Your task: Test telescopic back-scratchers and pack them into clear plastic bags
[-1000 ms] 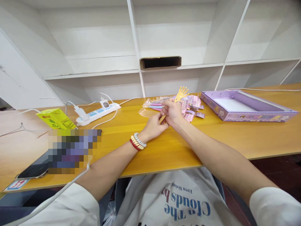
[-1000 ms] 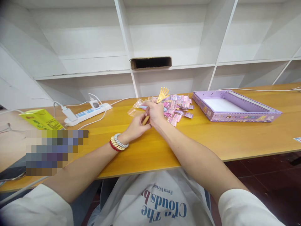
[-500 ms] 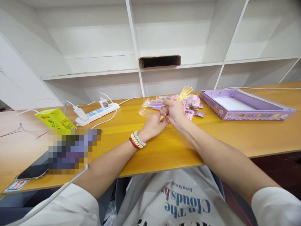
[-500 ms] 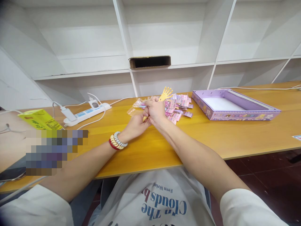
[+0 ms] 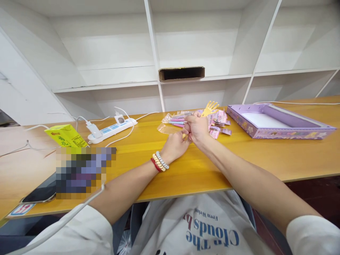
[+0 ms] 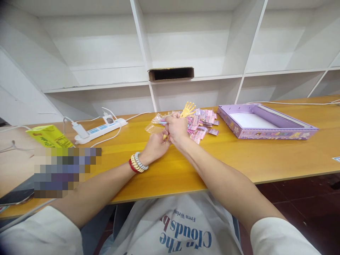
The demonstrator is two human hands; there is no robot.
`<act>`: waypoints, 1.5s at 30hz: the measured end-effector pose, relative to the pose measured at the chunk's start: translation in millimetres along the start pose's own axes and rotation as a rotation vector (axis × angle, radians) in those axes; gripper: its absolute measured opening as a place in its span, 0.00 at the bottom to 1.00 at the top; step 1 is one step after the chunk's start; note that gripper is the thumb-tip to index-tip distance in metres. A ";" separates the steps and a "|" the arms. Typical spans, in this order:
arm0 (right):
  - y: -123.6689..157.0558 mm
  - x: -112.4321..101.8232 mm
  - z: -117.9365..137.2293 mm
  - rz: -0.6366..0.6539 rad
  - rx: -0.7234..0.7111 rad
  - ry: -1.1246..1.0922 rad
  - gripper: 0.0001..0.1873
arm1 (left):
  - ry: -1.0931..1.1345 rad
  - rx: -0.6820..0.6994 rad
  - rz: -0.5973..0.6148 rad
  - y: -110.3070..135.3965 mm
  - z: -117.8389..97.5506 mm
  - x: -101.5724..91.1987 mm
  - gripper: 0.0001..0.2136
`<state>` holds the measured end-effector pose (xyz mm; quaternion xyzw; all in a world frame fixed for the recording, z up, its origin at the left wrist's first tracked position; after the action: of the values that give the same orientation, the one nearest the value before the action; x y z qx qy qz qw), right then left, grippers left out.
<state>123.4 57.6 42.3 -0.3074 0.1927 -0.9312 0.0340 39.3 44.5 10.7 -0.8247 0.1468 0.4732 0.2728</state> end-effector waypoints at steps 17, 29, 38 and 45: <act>-27.9 -14.2 11.1 0.156 0.129 -0.149 0.33 | -0.125 -0.036 0.038 -9.8 8.4 -20.5 0.25; -54.9 -97.8 116.7 -0.079 -0.153 -0.159 0.27 | -0.329 -0.068 0.116 -16.1 26.4 -28.6 0.22; -48.6 -206.5 174.4 -0.334 -0.234 -0.210 0.25 | -0.386 -0.116 0.262 -16.6 49.8 -34.7 0.16; -24.1 -234.5 211.4 -0.463 -0.281 -0.256 0.23 | -0.317 -0.053 0.250 -21.4 37.1 -31.1 0.15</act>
<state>438.2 51.1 75.9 -0.4598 0.2388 -0.8320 -0.1983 8.1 83.2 29.2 -0.7220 0.1910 0.6311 0.2098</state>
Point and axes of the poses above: each hand's wrist, its own y-axis away from the middle knuckle, its own x-axis out of the palm, z = x × y, the point moved 7 cm from there along -y, towards the middle knuckle, and after that the axes turned 13 degrees about z, right-handed, at the moved point
